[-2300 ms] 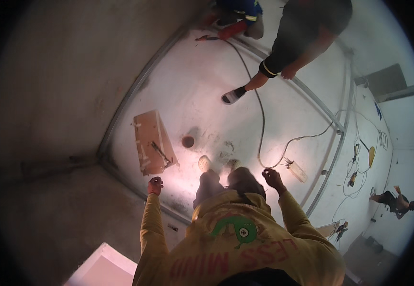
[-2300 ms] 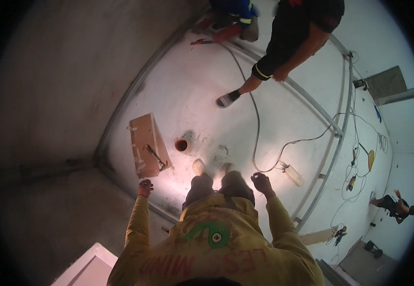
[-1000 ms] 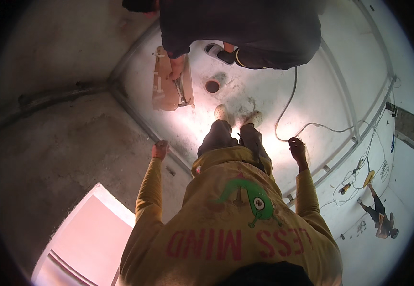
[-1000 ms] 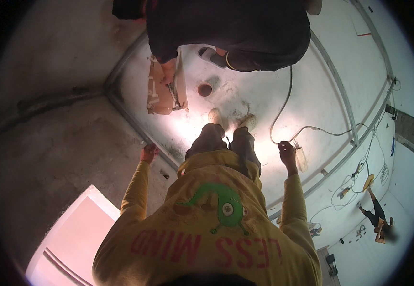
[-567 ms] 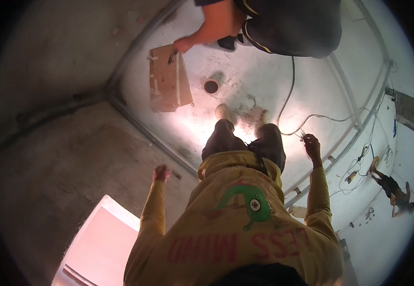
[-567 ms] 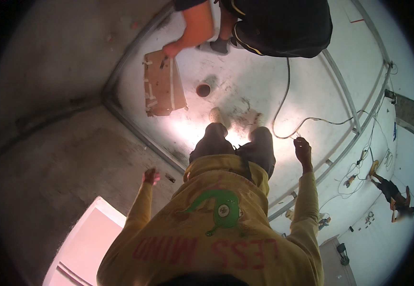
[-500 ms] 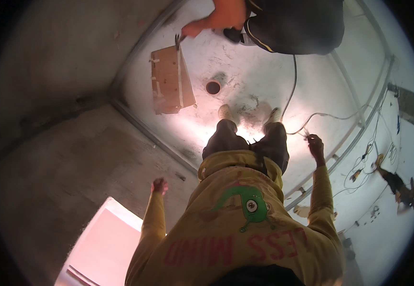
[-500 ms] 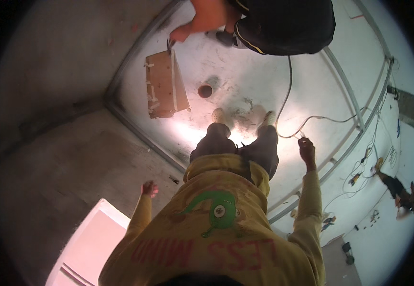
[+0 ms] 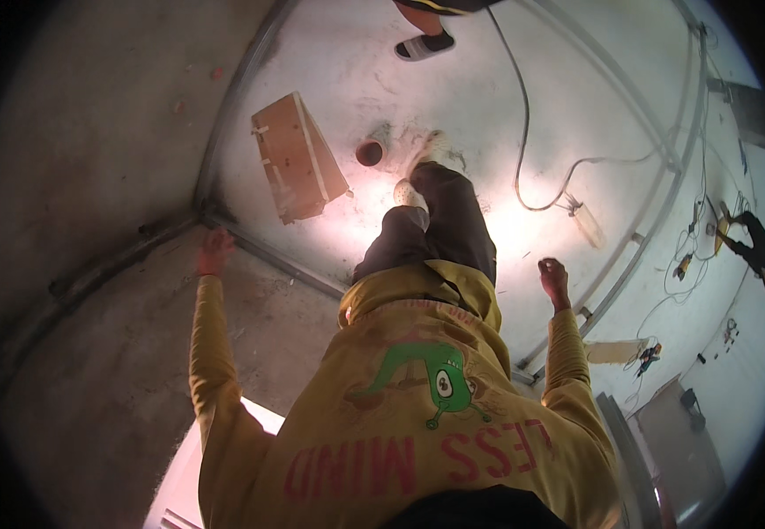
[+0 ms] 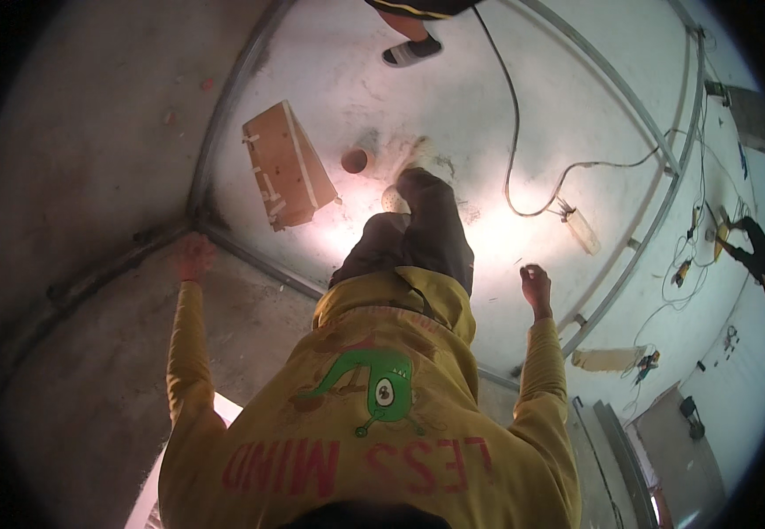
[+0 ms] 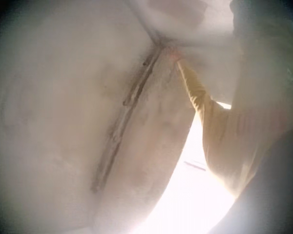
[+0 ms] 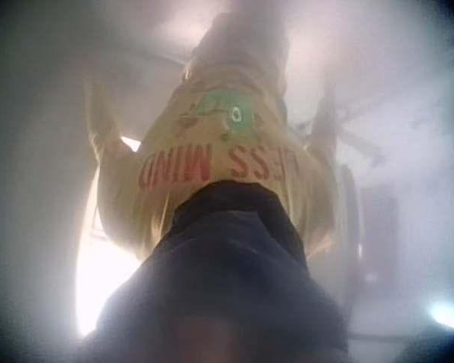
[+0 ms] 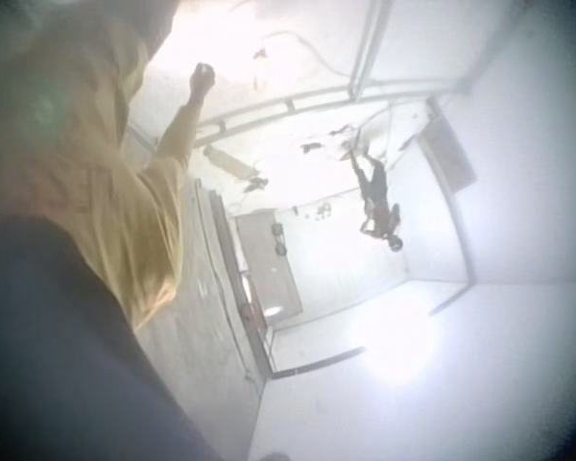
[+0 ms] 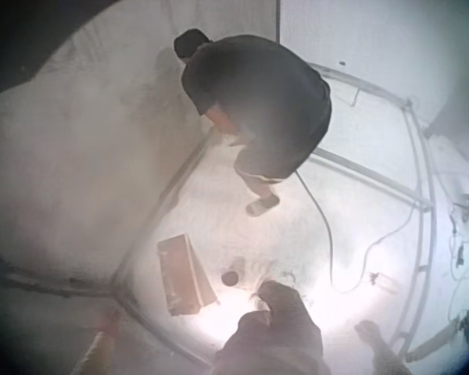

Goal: The person walks through a construction site, then sits on the floor to hammer a plastic cup and scrape debris. They later stand and use a power sander on the floor while another worker welds nearby.

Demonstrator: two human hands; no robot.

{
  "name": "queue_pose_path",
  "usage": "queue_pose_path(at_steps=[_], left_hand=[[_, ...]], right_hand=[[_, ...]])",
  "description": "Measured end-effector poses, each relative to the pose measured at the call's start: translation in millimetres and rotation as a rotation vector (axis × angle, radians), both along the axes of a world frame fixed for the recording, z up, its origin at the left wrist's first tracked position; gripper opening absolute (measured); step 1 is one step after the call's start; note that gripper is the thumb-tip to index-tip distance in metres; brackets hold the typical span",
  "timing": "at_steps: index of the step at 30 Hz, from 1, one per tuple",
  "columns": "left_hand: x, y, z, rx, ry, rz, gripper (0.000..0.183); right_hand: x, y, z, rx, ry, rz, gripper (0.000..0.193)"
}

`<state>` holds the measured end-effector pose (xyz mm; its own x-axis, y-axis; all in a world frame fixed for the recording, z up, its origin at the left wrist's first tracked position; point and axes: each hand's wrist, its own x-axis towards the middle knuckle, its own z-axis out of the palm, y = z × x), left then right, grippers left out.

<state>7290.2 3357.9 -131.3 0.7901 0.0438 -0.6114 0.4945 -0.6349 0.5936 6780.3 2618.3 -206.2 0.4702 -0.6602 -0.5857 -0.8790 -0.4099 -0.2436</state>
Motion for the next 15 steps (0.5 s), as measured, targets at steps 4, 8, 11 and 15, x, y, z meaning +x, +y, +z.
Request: queue_pose_path(at_steps=[4,8,11,15], left_hand=[[-63.4,-13.8,-39.0,0.204,0.216,-0.313,0.036],[-186.0,29.5,-31.6,0.134,0.555,0.185,0.044],[-257.4,58.6,8.9,0.228,0.581,0.207,0.045],[-230.0,58.7,34.0,0.301,0.582,0.346,0.047]], right_hand=[[48.8,6.3,17.3,0.088,-0.186,-0.071,0.032],[99.4,-10.6,13.8,0.096,-0.218,0.048,0.033],[138.0,-31.9,0.0,0.070,-0.098,0.083,0.034],[149.4,-42.4,-20.3,0.157,-0.169,-0.073,0.031]])
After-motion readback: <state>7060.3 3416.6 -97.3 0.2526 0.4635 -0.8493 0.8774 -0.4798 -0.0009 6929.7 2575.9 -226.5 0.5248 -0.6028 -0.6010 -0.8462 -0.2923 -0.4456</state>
